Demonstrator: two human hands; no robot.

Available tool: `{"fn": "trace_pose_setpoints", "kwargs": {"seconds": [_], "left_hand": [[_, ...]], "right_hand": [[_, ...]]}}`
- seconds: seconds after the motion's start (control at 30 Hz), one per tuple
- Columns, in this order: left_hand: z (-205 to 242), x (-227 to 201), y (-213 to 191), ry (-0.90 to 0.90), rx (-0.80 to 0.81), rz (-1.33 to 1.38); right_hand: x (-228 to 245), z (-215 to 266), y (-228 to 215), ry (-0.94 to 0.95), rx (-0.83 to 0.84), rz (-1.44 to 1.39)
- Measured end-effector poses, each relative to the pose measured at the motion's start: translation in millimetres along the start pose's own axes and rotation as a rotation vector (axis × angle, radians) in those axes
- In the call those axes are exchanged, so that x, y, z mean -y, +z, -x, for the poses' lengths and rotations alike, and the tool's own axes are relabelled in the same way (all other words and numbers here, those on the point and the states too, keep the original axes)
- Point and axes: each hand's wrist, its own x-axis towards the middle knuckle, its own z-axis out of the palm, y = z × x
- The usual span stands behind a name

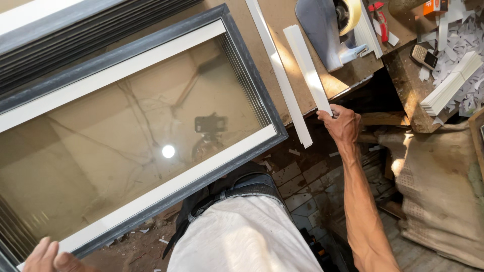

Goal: The person assembles window frames by applying white strips to the edges of glass panes, pressing them into place, and wiping the glass with a cloth. The person handles multiple frames sequentially on a workbench.

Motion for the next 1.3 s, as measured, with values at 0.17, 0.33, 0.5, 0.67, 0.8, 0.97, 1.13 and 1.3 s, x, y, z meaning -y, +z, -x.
{"fn": "trace_pose_setpoints", "kwargs": {"seconds": [0.17,0.33,0.5,0.67,0.8,0.97,1.13,1.3], "left_hand": [[-33,-93,-5,-0.035,0.107,0.081],[-93,-155,24,-0.072,0.001,0.347],[-142,-190,31,0.019,0.081,0.519],[-176,-243,62,-0.023,0.237,0.87],[-197,-311,94,-0.168,0.456,1.163],[-207,-358,112,-0.296,0.46,1.057],[-206,-351,140,-0.443,0.522,1.124],[-197,-339,161,-0.465,0.551,1.101]], "right_hand": [[17,16,-11,0.056,-0.017,0.125],[20,16,-17,-0.119,-0.171,-0.017],[27,22,-15,0.024,-0.098,-0.41],[66,51,-14,0.038,-0.091,-0.855],[115,85,-16,0.027,-0.062,-0.928],[158,117,-19,-0.556,-0.267,-0.257],[162,116,-17,-0.422,0.025,-0.531],[148,101,3,-0.253,0.114,-0.738]]}}
